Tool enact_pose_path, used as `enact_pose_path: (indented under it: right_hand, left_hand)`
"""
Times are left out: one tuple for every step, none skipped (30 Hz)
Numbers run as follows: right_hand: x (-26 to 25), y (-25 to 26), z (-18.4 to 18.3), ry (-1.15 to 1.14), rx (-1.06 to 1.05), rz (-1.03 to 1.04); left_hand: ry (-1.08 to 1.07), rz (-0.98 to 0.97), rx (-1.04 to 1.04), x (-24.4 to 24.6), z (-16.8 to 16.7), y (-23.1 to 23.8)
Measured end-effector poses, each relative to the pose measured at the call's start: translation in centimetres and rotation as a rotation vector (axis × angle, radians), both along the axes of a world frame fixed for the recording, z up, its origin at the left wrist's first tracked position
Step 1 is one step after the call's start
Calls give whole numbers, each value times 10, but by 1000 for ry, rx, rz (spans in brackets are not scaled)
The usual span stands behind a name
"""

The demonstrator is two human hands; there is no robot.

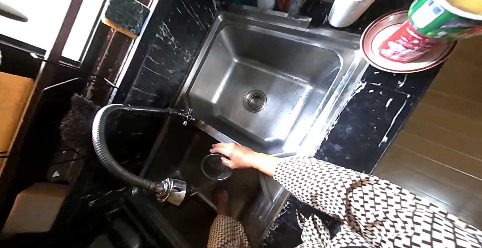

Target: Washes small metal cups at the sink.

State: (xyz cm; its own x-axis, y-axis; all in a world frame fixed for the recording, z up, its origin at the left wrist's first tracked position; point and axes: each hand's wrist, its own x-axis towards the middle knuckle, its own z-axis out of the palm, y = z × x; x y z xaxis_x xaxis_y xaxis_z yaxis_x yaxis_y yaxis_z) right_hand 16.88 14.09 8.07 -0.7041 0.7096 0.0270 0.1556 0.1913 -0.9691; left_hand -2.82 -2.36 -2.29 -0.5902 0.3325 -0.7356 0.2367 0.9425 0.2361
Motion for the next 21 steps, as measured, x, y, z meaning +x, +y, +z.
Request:
enact_pose_path:
  right_hand:
    - [0, 0, -1, 3, 6, -3]
    - [1, 0, -2, 5, 8, 0]
    - [1, 0, -2, 8, 12, 3]
    - [1, 0, -3, 8, 16, 6]
    - [0, 0, -4, 11, 23, 3]
    - [-1, 0, -4, 17, 31, -3]
    - [-1, -1, -4, 22, 32, -9]
    - [-1, -1, -4, 23, 31, -12]
    - [-1, -1, -3, 21, 28, -14]
    - [0, -1, -3, 17, 25, -14]
    - [0, 0, -3, 16, 25, -15]
    - [0, 0, -4, 16, 24, -12]
    - [0, 0, -5, 19, 24, -9]
    - [-1, 0, -5, 26, 28, -8]
    - [-1, 0, -5, 30, 34, -7]
    - [-2, -1, -5, 28, 34, -8]
    - [-1, -1, -4, 23, 33, -11]
    - [1, -1, -2, 16, 30, -14]
    - [2, -1, -1, 11, 31, -13]
    - [2, -1, -1, 13, 31, -9]
    - [1, -2, -3, 18, 32, -10]
  left_hand:
    - [50, -148, 66, -14, -41, 4]
    - [65, -240, 141, -20, -68, 12]
    - [12, -259, 208, -20, -79, 21]
    - [-51, -252, 270, -17, -74, 30]
    - [-38, -256, 340, -13, -64, 35]
    - [44, -272, 396, -12, -52, 36]
    - [113, -274, 383, -8, -29, 39]
    - [207, -279, 384, -8, -13, 39]
    - [296, -337, 320, -9, 6, 40]
    - [444, -463, 182, -13, 11, 39]
    - [675, -558, 165, -21, -10, 27]
    - [879, -584, 314, -30, -45, 7]
    - [643, -616, 57, -24, -28, 5]
    - [405, -651, -164, -13, -10, 13]
    - [361, -664, -89, 0, -19, 6]
    - [338, -726, 26, 17, -30, -1]
    - [305, -879, 112, 35, -31, -4]
    - [263, -1037, 221, 50, -26, -1]
    - [196, -1167, 296, 60, -14, 4]
    - [92, -1160, 393, 69, 9, 8]
    - [12, -1037, 431, 82, 48, 15]
